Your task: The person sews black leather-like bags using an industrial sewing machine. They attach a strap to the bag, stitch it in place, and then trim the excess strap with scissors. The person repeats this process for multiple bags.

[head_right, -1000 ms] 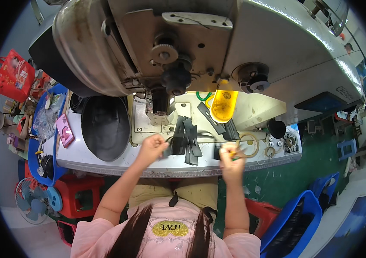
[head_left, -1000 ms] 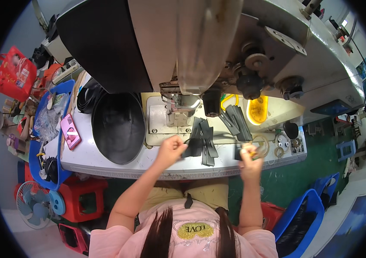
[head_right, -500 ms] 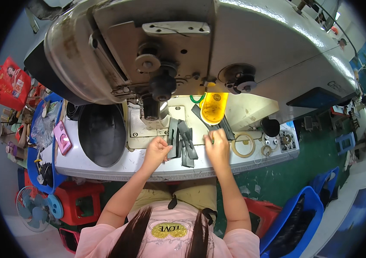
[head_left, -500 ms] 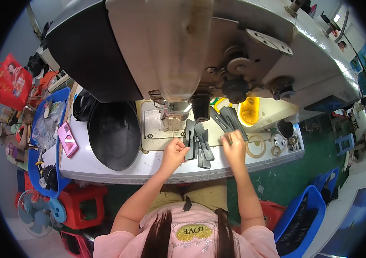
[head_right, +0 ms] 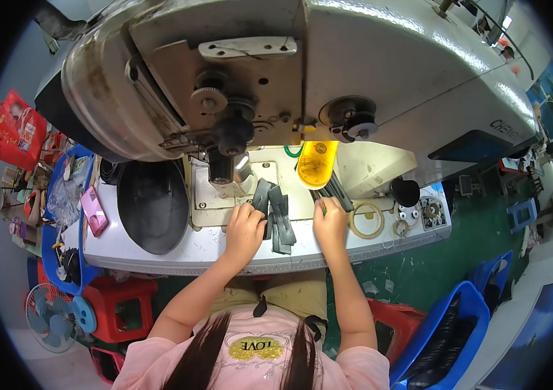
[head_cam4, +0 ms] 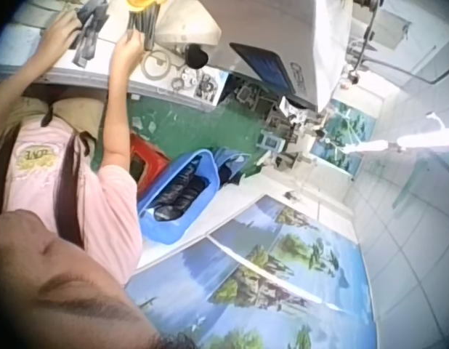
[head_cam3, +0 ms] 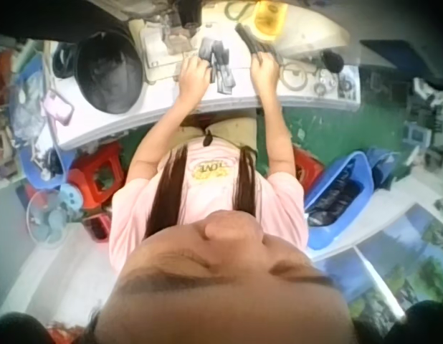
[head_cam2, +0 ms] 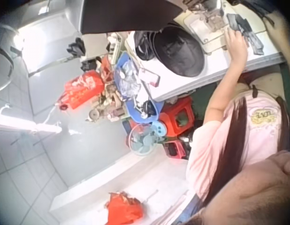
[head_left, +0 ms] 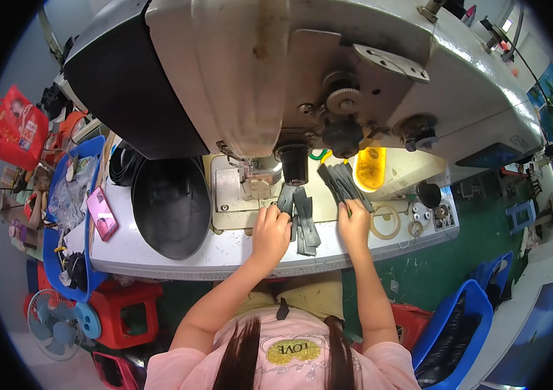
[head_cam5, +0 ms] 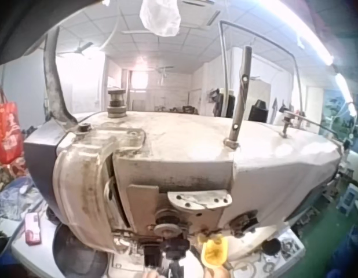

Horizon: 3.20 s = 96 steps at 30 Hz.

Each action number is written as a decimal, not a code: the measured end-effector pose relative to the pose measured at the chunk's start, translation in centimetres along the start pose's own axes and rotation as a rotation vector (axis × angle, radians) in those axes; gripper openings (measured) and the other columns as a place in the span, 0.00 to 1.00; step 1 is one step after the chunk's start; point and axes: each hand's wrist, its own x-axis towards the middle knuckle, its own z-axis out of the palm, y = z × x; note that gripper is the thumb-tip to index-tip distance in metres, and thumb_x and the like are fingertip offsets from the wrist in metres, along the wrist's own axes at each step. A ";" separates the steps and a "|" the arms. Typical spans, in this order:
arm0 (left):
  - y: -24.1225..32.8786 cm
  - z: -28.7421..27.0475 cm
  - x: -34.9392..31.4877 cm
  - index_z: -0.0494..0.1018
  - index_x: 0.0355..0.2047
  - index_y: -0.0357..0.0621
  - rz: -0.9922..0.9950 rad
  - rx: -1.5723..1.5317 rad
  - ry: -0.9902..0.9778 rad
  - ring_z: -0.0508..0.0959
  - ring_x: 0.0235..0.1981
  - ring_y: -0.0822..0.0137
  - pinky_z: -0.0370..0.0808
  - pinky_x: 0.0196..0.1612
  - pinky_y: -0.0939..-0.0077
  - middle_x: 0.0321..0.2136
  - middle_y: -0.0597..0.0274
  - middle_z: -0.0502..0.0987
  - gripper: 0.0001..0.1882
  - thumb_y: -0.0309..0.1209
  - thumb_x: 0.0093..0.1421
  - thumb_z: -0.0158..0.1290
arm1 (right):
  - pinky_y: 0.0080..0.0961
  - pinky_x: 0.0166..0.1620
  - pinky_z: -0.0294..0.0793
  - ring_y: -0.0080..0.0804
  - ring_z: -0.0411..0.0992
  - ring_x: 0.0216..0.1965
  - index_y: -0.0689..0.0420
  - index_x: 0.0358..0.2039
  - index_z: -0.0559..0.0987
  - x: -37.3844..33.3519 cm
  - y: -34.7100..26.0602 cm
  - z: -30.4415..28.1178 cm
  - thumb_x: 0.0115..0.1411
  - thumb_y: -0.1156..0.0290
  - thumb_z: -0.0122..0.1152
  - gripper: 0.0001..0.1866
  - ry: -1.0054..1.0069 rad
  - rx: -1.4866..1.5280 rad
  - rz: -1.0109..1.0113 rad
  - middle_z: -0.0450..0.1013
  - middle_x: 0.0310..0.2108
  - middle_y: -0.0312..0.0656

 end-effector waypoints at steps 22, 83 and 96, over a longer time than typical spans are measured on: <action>1.6 2.2 0.4 0.71 0.27 0.32 -0.570 -1.115 -0.302 0.74 0.26 0.77 0.72 0.31 0.87 0.24 0.62 0.74 0.04 0.22 0.53 0.51 | 0.18 0.24 0.65 0.27 0.66 0.20 0.66 0.25 0.75 -3.9 -4.1 0.2 0.46 0.84 0.56 0.04 -0.056 0.386 0.053 0.69 0.22 0.42; 4.1 5.1 1.2 0.72 0.31 0.33 -0.274 -0.770 -0.288 0.73 0.25 0.74 0.70 0.29 0.84 0.28 0.58 0.73 0.07 0.24 0.51 0.51 | 0.39 0.32 0.67 0.49 0.68 0.31 0.61 0.25 0.68 0.5 -0.2 -1.2 0.41 0.76 0.62 0.12 0.016 -0.307 0.148 0.65 0.30 0.47; 3.1 7.3 3.0 0.71 0.27 0.32 -0.602 -1.133 -0.281 0.73 0.22 0.77 0.71 0.27 0.87 0.21 0.61 0.74 0.04 0.22 0.53 0.52 | 0.16 0.24 0.60 0.17 0.62 0.22 0.64 0.24 0.71 -2.0 -0.2 -0.6 0.47 0.83 0.56 0.03 -0.008 0.313 -0.018 0.66 0.23 0.35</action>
